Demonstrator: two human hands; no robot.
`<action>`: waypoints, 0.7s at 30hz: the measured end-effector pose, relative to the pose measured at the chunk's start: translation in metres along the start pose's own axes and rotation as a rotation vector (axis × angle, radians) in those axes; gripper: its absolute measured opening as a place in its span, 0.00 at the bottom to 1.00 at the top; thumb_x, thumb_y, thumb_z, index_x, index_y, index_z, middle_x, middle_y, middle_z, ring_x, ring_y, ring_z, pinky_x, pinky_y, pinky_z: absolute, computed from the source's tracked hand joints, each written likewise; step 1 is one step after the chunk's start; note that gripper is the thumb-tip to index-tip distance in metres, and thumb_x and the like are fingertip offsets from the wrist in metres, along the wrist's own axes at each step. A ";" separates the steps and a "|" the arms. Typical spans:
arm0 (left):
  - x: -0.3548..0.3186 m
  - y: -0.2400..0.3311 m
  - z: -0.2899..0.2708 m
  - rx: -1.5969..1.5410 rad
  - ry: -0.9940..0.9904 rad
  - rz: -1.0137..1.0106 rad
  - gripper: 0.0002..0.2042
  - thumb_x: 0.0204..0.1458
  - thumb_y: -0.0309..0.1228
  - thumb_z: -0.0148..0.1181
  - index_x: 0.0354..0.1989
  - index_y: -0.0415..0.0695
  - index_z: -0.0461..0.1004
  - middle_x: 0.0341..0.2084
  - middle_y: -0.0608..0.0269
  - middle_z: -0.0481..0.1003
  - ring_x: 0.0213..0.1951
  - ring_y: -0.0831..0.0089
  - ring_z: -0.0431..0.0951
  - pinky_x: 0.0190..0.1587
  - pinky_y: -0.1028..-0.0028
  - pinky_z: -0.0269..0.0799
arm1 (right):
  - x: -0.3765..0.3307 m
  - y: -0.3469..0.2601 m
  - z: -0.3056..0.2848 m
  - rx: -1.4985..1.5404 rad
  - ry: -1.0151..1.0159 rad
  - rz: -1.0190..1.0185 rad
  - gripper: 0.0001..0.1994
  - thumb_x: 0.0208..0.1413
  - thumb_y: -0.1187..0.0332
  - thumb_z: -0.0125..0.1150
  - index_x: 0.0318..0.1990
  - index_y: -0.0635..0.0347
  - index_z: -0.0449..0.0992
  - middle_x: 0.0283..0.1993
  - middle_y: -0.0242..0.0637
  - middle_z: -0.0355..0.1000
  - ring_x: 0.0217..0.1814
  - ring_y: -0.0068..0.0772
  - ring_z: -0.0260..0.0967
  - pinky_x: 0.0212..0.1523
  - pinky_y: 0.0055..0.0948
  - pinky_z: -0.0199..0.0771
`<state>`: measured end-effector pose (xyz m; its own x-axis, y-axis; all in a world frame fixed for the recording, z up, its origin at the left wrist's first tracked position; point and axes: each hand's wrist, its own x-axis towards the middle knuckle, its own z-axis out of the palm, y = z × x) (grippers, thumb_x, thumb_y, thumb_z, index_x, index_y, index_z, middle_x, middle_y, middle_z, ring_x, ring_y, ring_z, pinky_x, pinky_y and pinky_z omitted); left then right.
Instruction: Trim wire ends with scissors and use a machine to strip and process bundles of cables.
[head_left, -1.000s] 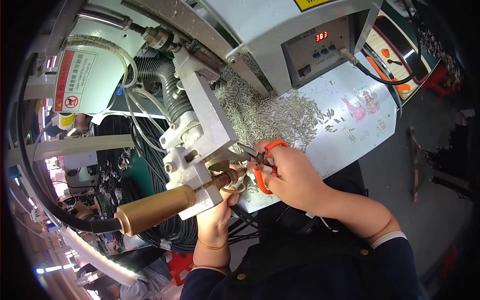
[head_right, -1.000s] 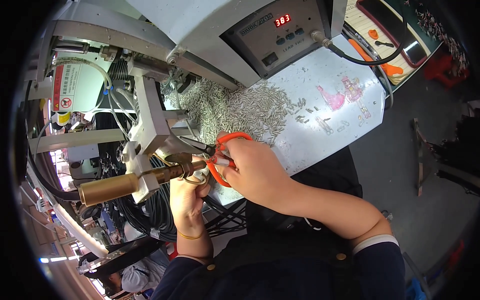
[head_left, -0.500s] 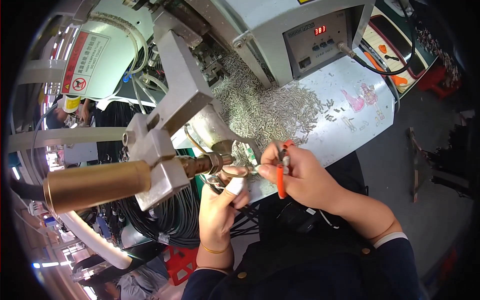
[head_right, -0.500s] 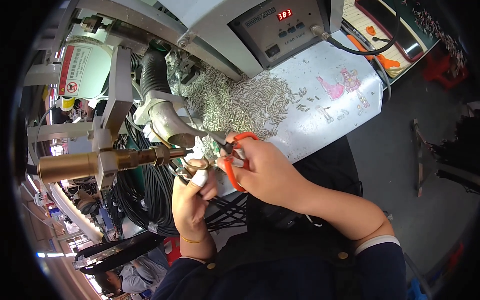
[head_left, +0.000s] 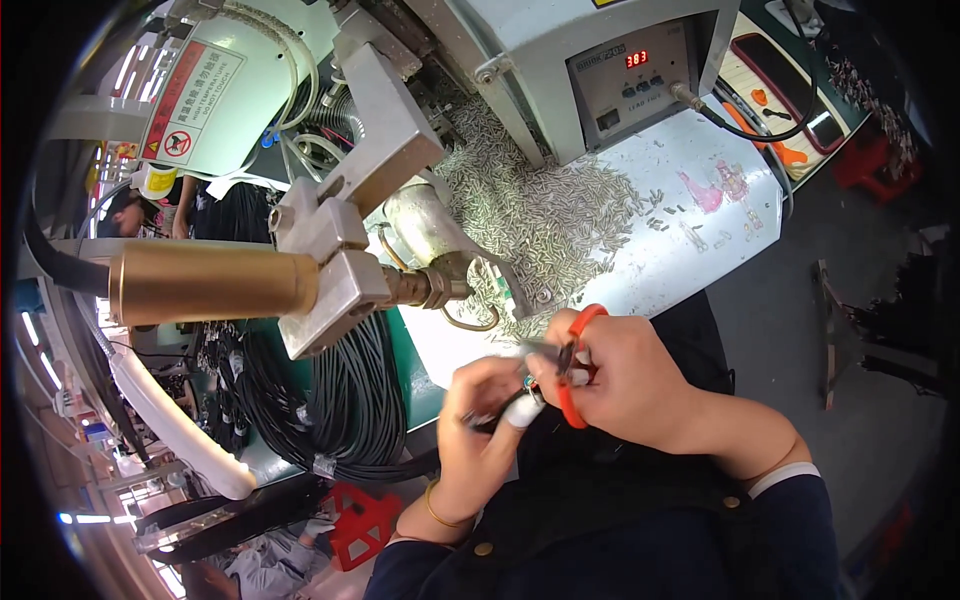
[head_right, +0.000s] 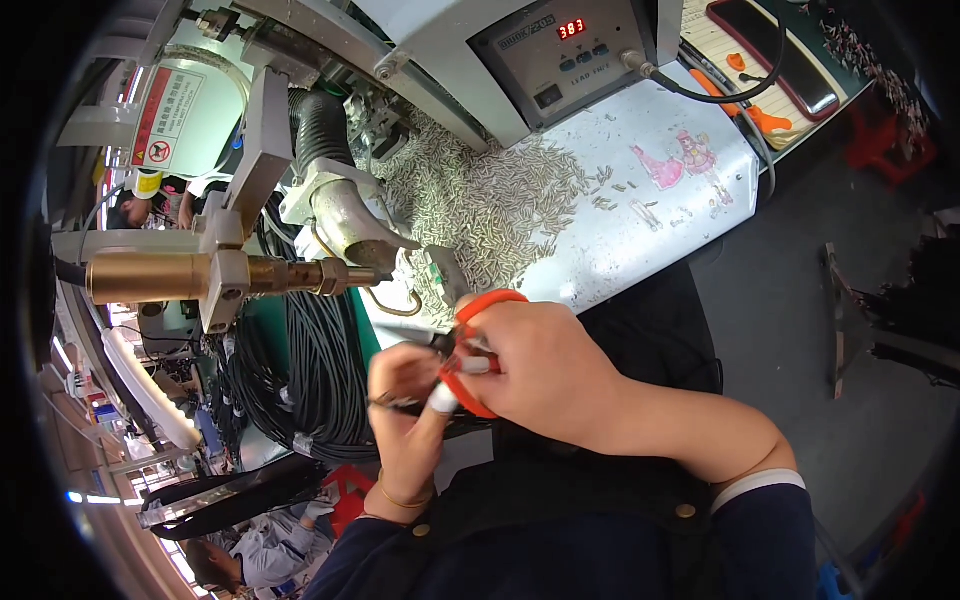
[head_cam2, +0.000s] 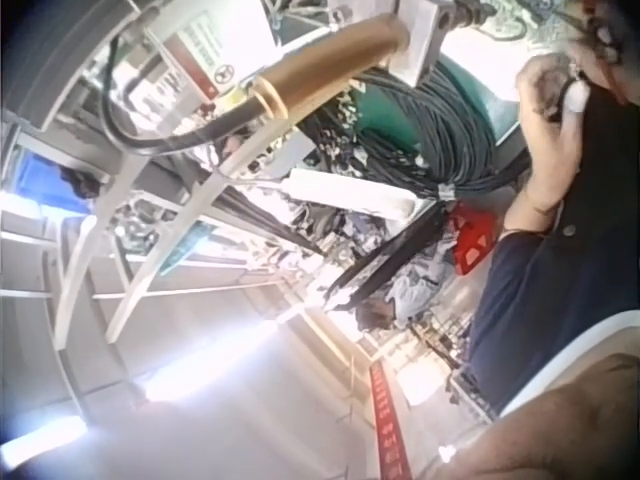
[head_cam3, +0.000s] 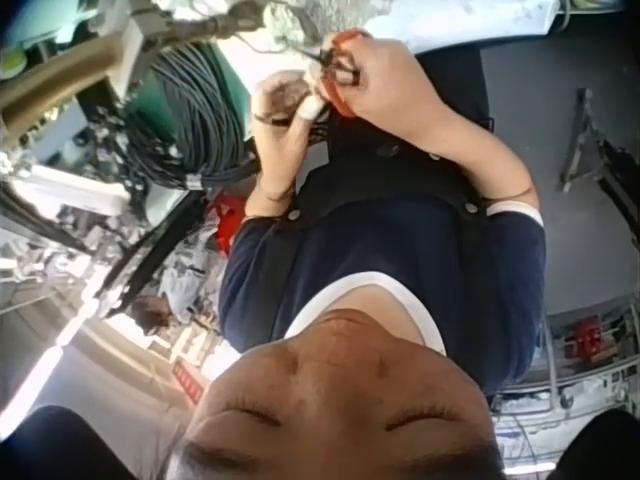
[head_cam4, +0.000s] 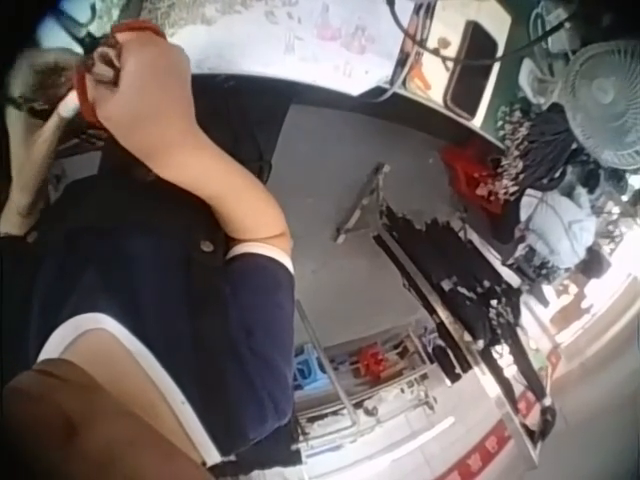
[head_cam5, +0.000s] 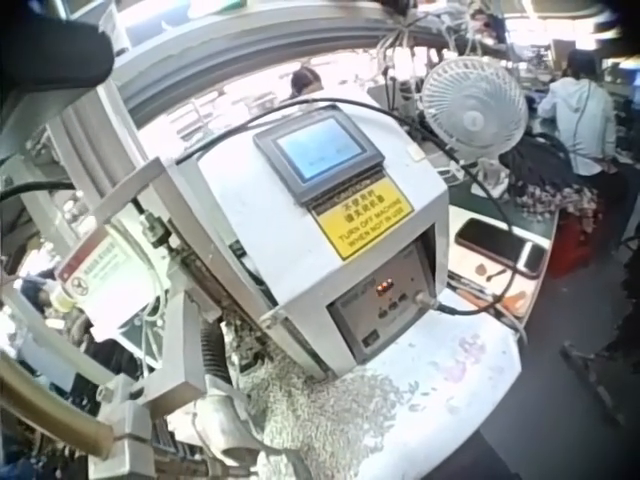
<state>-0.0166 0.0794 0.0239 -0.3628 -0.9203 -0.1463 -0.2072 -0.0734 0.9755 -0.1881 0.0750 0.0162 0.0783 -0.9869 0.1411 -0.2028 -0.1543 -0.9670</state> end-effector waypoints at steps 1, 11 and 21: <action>-0.001 -0.006 -0.002 0.149 0.079 0.219 0.07 0.48 0.19 0.53 0.37 0.35 0.69 0.30 0.62 0.71 0.29 0.78 0.69 0.33 0.79 0.65 | 0.000 -0.003 -0.002 0.000 -0.001 -0.002 0.08 0.49 0.69 0.58 0.24 0.62 0.68 0.16 0.30 0.64 0.16 0.18 0.61 0.16 0.21 0.58; 0.008 -0.008 -0.005 -0.116 0.186 0.269 0.06 0.44 0.17 0.56 0.32 0.36 0.69 0.24 0.63 0.70 0.22 0.80 0.67 0.22 0.81 0.62 | -0.003 0.015 0.020 0.451 -0.215 0.270 0.07 0.49 0.66 0.57 0.25 0.58 0.71 0.19 0.29 0.63 0.16 0.21 0.61 0.15 0.19 0.57; 0.006 0.001 -0.025 -0.580 -0.060 -0.330 0.07 0.43 0.19 0.59 0.31 0.37 0.68 0.20 0.68 0.68 0.18 0.87 0.62 0.18 0.89 0.52 | -0.001 0.011 -0.007 -0.710 -0.016 -0.792 0.11 0.40 0.66 0.59 0.35 0.51 0.73 0.21 0.22 0.63 0.13 0.19 0.58 0.16 0.17 0.55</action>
<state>0.0036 0.0646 0.0283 -0.4175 -0.7924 -0.4447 0.1999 -0.5575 0.8057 -0.1968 0.0744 0.0071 0.4489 -0.5931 0.6684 -0.6110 -0.7495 -0.2548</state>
